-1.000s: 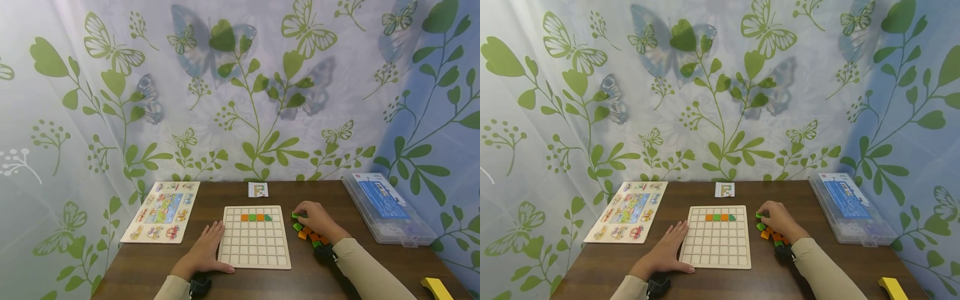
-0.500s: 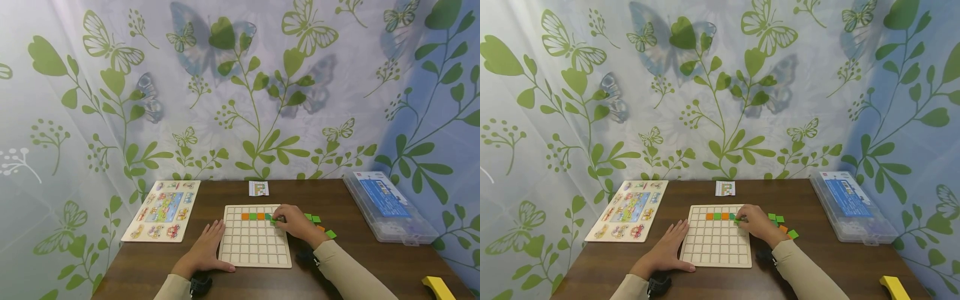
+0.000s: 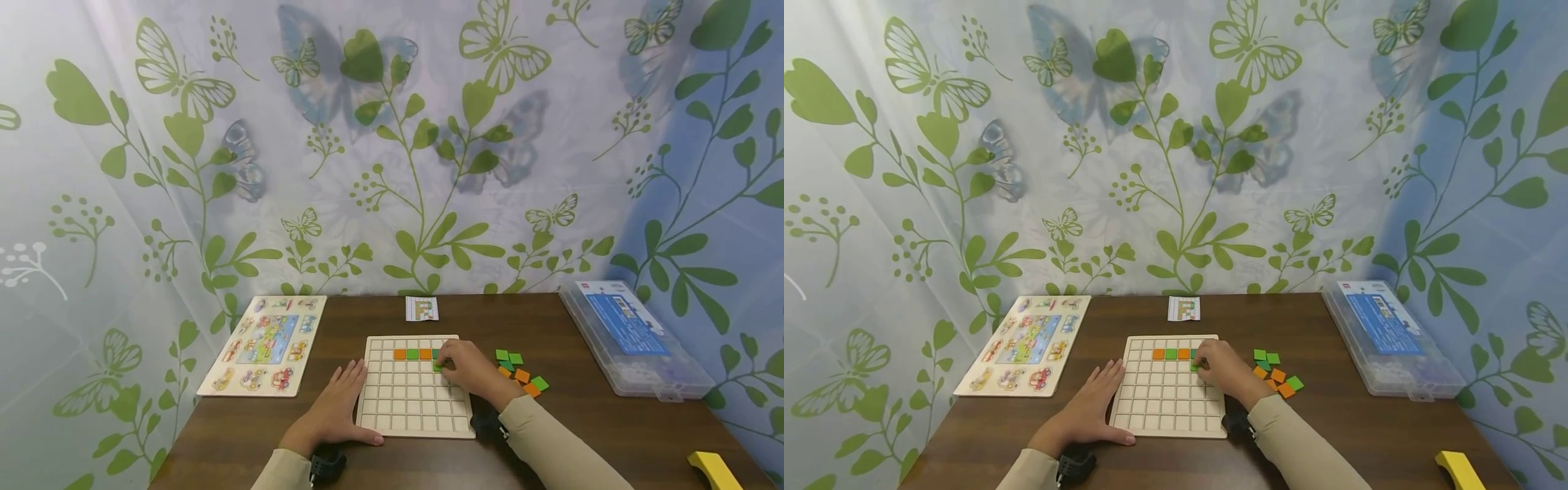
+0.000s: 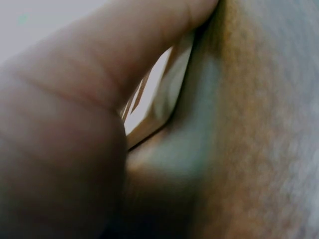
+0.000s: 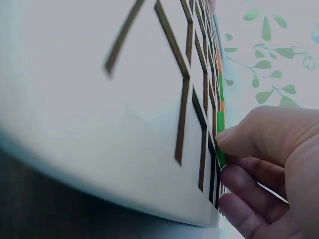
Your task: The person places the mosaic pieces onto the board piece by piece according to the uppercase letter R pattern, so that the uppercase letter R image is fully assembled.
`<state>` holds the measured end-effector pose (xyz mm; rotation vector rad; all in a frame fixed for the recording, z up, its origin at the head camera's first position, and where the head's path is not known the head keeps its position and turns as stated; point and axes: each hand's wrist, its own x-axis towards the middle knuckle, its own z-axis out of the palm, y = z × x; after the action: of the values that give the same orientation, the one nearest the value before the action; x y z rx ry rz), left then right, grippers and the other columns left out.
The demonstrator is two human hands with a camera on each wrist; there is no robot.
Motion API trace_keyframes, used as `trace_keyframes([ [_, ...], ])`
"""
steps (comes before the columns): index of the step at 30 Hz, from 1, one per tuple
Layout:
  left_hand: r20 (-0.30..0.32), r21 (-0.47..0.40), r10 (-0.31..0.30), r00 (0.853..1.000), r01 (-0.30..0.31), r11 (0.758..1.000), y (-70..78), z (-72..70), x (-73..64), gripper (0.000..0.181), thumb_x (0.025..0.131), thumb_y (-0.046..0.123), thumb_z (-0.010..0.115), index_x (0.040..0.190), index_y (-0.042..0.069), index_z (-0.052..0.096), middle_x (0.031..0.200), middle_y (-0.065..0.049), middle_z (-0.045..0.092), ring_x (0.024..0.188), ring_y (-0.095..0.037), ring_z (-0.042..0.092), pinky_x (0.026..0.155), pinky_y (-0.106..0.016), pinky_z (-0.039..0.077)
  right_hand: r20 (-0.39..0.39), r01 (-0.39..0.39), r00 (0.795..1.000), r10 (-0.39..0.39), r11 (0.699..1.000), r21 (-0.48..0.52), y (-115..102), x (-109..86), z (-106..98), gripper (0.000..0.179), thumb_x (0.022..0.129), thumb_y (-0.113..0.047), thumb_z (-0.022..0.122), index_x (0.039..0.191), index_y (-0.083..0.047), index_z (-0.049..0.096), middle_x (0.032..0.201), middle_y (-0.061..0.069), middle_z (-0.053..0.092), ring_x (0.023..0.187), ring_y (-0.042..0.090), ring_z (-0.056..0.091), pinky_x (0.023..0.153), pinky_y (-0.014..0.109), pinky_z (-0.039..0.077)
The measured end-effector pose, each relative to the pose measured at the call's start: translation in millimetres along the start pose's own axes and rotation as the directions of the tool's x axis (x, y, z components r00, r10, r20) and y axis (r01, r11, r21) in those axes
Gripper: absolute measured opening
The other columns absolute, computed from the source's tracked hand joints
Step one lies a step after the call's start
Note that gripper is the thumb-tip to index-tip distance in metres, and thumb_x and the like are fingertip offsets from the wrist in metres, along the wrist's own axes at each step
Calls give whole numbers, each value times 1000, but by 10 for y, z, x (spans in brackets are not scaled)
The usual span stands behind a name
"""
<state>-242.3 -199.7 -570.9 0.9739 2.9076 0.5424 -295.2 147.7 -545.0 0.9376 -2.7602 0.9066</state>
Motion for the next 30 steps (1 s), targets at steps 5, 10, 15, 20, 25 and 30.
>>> trace_keyframes([
  [5,-7,4,9,1000,-9,1000,-4,4,0,141,71,89,71,164,-6,24,171,-24,18,157,-39,13,124,-59,12,-33,-9,999,8,1000,-21,-14,-14,11,16,91,5,78,94,-11,78,104,-1,67,100,24,67,85,42,59],
  [10,-8,3,16,1000,-16,1000,-12,22,-1,141,72,88,72,164,-7,23,170,-24,18,157,-41,14,123,-61,13,-42,-45,998,44,999,-20,-23,-43,12,14,91,2,79,95,-11,80,104,-2,66,99,23,66,85,44,58],
  [15,0,4,4,1000,-4,1000,-11,30,0,142,72,89,71,165,-6,22,171,-23,17,158,-39,12,124,-59,12,-64,-65,996,66,998,18,-25,-84,-4,14,89,1,80,96,-11,81,103,-3,67,98,22,66,85,44,59],
  [20,1,6,0,1000,0,1000,-8,18,5,142,71,90,70,165,-6,22,171,-22,17,158,-38,12,124,-59,12,-78,-78,994,81,996,39,-14,-102,-85,13,90,0,79,98,-11,82,104,-2,68,95,19,65,82,41,58],
  [25,3,12,1,1000,-1,1000,-16,10,1,141,72,90,70,165,-5,22,172,-22,16,158,-38,12,124,-59,11,-93,-73,993,76,997,30,54,-156,-238,14,93,0,79,105,-7,80,105,1,68,91,22,66,79,41,58],
  [30,0,23,0,1000,0,1000,-25,16,0,142,72,91,69,165,-5,22,172,-22,16,158,-38,13,124,-58,12,-87,-129,988,131,991,22,171,-247,-375,14,93,-1,79,106,-6,78,106,0,68,93,23,66,81,42,58],
])
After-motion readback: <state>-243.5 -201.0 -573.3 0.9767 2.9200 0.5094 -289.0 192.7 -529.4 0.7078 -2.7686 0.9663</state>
